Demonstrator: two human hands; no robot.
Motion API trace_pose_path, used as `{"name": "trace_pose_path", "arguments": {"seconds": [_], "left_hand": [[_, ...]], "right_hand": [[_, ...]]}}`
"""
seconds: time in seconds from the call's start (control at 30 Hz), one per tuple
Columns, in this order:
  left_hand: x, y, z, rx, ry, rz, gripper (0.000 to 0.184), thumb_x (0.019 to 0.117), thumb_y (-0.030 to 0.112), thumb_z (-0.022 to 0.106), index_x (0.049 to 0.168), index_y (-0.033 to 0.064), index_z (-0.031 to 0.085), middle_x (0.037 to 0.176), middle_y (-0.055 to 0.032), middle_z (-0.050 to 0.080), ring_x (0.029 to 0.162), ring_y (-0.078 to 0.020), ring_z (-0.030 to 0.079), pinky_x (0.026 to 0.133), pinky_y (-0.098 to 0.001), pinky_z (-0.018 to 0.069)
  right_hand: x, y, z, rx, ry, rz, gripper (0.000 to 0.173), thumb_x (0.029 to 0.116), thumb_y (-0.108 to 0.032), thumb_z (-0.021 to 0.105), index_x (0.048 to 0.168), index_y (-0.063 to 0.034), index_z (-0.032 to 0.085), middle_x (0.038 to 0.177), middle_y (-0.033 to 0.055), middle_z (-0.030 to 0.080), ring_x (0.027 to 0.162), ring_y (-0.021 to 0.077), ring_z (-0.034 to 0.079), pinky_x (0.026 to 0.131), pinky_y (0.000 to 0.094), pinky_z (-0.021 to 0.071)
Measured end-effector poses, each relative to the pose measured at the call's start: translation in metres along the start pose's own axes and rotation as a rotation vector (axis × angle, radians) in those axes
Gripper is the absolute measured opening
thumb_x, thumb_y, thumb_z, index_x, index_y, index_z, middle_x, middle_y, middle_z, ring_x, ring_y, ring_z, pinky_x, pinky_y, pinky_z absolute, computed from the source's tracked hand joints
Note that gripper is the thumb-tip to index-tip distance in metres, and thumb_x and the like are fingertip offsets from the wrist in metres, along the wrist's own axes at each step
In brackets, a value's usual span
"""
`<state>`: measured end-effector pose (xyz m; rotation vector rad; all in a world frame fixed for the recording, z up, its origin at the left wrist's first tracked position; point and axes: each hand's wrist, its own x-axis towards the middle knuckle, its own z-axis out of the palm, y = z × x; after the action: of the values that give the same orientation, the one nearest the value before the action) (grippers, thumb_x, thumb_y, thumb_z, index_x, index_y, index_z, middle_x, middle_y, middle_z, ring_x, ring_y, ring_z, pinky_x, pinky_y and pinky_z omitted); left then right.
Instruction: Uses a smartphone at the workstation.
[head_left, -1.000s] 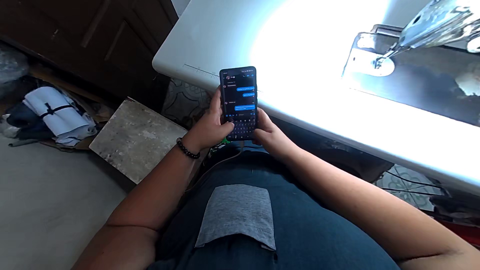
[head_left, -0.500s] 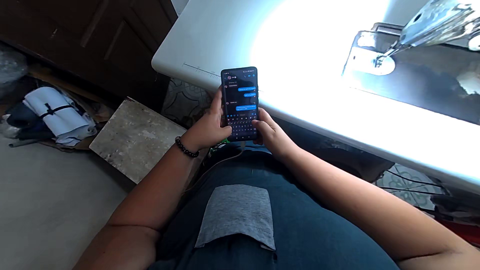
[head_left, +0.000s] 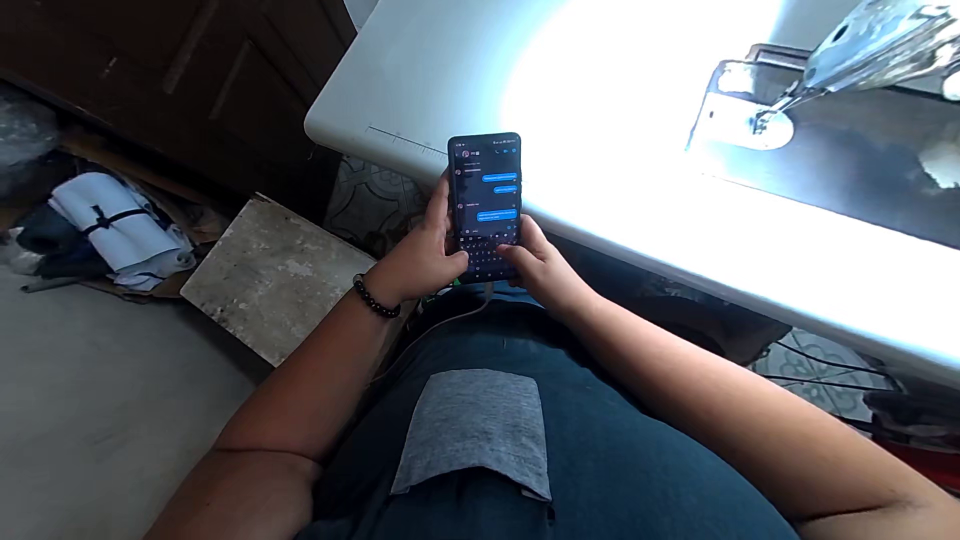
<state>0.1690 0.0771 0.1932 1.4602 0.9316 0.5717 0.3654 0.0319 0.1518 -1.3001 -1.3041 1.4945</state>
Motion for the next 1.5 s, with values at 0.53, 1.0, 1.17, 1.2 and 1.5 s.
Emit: {"name": "trace_pose_path", "arguments": {"seconds": [0.53, 1.0, 1.17, 1.2, 1.5], "left_hand": [[0.0003, 0.0, 0.0008, 0.004, 0.036, 0.023, 0.103, 0.087, -0.006, 0.058, 0.163, 0.0124, -0.009, 0.153, -0.0147, 0.047, 0.127, -0.0144, 0.062, 0.104, -0.0313, 0.0549], [-0.0004, 0.0016, 0.0004, -0.014, 0.027, -0.017, 0.106, 0.0842, -0.017, 0.054, 0.163, 0.0139, -0.011, 0.15, -0.014, 0.051, 0.122, -0.014, 0.066, 0.1, -0.0302, 0.0577], [0.0, 0.0004, 0.0, -0.04, 0.017, -0.004, 0.102, 0.0885, -0.011, 0.055, 0.163, 0.0137, -0.01, 0.148, -0.0136, 0.052, 0.122, -0.0136, 0.065, 0.101, -0.0298, 0.0566], [0.0, -0.0002, -0.0002, -0.051, 0.011, 0.006, 0.1, 0.0899, -0.009, 0.055, 0.163, 0.013, -0.01, 0.148, -0.0137, 0.052, 0.123, -0.0139, 0.065, 0.102, -0.0301, 0.0564], [-0.0012, 0.0014, 0.002, -0.056, 0.03, -0.008, 0.096, 0.0931, -0.005, 0.054, 0.163, 0.0132, -0.009, 0.15, -0.0139, 0.051, 0.126, -0.0148, 0.064, 0.104, -0.0313, 0.0552]], "right_hand": [[-0.0001, 0.0039, -0.0007, 0.021, -0.06, -0.106, 0.067, 0.0844, 0.001, 0.066, 0.144, -0.0062, 0.038, 0.121, 0.009, 0.069, 0.105, 0.0113, 0.071, 0.092, 0.0312, 0.0602], [-0.0006, -0.0002, -0.0018, 0.009, -0.045, -0.009, 0.046, 0.0983, -0.008, 0.053, 0.142, -0.0121, 0.042, 0.116, 0.005, 0.069, 0.091, 0.0075, 0.069, 0.071, 0.0247, 0.0571], [-0.0016, -0.0002, -0.0031, 0.039, -0.022, -0.022, 0.036, 0.1081, -0.026, 0.039, 0.141, -0.0135, 0.046, 0.106, 0.0031, 0.07, 0.078, 0.0075, 0.068, 0.061, 0.0228, 0.0544], [-0.0015, -0.0005, -0.0034, 0.047, -0.014, -0.024, 0.036, 0.1102, -0.03, 0.036, 0.14, -0.014, 0.047, 0.104, 0.0032, 0.07, 0.077, 0.0081, 0.069, 0.06, 0.023, 0.0549], [-0.0006, 0.0017, -0.0039, 0.059, -0.021, -0.049, 0.035, 0.1099, -0.029, 0.036, 0.14, -0.0136, 0.047, 0.105, 0.0034, 0.07, 0.078, 0.0087, 0.068, 0.06, 0.0237, 0.0547]]}}
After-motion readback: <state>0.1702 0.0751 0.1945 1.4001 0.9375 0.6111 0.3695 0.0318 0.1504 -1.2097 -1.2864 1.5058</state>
